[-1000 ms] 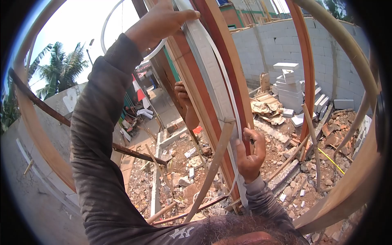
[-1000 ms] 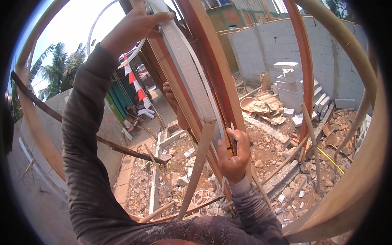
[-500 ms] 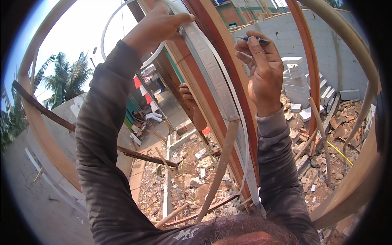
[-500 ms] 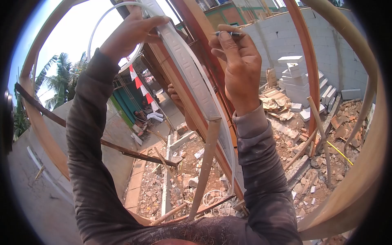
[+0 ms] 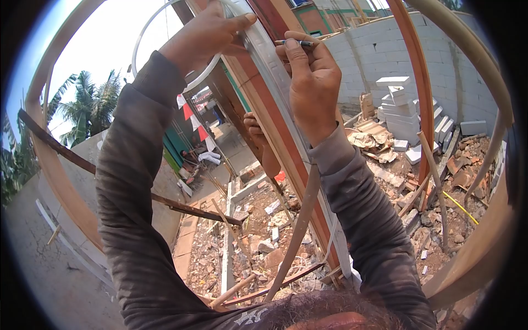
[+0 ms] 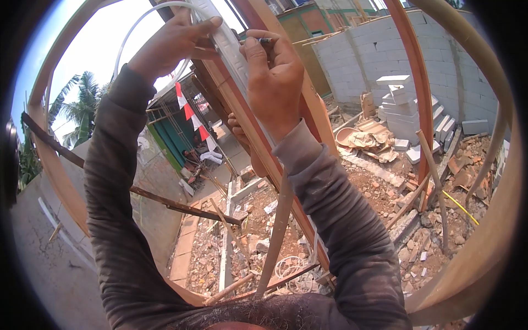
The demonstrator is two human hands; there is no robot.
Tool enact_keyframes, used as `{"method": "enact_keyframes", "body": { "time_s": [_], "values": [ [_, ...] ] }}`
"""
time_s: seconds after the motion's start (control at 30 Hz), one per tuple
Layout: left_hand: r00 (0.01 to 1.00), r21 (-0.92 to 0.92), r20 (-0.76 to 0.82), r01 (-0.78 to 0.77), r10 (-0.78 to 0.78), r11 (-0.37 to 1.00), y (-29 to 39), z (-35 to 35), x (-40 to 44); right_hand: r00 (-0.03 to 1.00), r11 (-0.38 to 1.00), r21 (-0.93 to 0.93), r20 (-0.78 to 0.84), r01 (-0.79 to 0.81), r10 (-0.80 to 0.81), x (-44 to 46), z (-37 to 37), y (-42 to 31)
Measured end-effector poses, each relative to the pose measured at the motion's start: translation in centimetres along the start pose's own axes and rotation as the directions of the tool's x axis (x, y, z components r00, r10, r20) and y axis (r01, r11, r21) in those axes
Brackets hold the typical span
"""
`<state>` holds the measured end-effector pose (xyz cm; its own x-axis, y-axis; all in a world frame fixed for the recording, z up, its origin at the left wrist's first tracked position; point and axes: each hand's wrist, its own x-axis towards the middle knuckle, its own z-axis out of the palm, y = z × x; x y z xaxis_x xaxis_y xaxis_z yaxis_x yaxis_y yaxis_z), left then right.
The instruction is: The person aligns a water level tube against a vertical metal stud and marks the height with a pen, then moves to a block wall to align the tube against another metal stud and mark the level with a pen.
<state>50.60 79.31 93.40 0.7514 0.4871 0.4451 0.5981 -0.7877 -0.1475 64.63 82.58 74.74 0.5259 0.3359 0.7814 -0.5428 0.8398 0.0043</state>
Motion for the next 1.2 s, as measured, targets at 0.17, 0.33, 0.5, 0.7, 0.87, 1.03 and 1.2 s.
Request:
{"method": "enact_keyframes", "body": {
  "time_s": [0.17, 0.33, 0.5, 0.7, 0.87, 1.03, 1.2],
  "values": [
    [0.993, -0.570, 0.011, 0.102, -0.117, 0.815, 0.3, 0.4, 0.4, 1.000, 1.000, 0.011, -0.022, 0.022, -0.021, 0.0, 0.0, 0.5],
    [0.994, 0.375, -0.090, -0.018, 0.055, 0.927, -0.4, 0.3, 0.5, 1.000, 1.000, 0.023, -0.025, 0.007, -0.007, 0.1, 0.1, 0.5],
    [0.979, 0.817, 0.008, -0.124, 0.204, 0.564, 0.6, 0.3, 0.2, 1.000, 1.000, -0.029, -0.020, 0.008, -0.008, -0.1, 0.1, 0.3],
    [0.990, 0.640, 0.035, -0.125, 0.134, 0.758, 0.5, 0.1, 0.3, 0.997, 0.998, -0.039, -0.061, 0.044, -0.047, -0.1, 0.1, 0.6],
    [0.963, 0.851, 0.088, -0.205, 0.254, 0.483, 0.4, -0.1, 0.3, 0.997, 0.998, -0.048, -0.056, 0.044, -0.047, -0.1, 0.3, 0.3],
    [0.979, 0.807, 0.048, -0.156, 0.200, 0.569, 1.4, 0.4, 0.2, 0.999, 0.999, -0.014, -0.035, -0.039, 0.038, -0.1, 0.1, 0.0],
    [0.972, 0.825, 0.113, -0.206, 0.204, 0.526, 1.8, 0.4, 0.3, 0.998, 0.999, -0.017, -0.054, -0.043, 0.042, -0.2, 0.4, -0.6]
  ]
}}
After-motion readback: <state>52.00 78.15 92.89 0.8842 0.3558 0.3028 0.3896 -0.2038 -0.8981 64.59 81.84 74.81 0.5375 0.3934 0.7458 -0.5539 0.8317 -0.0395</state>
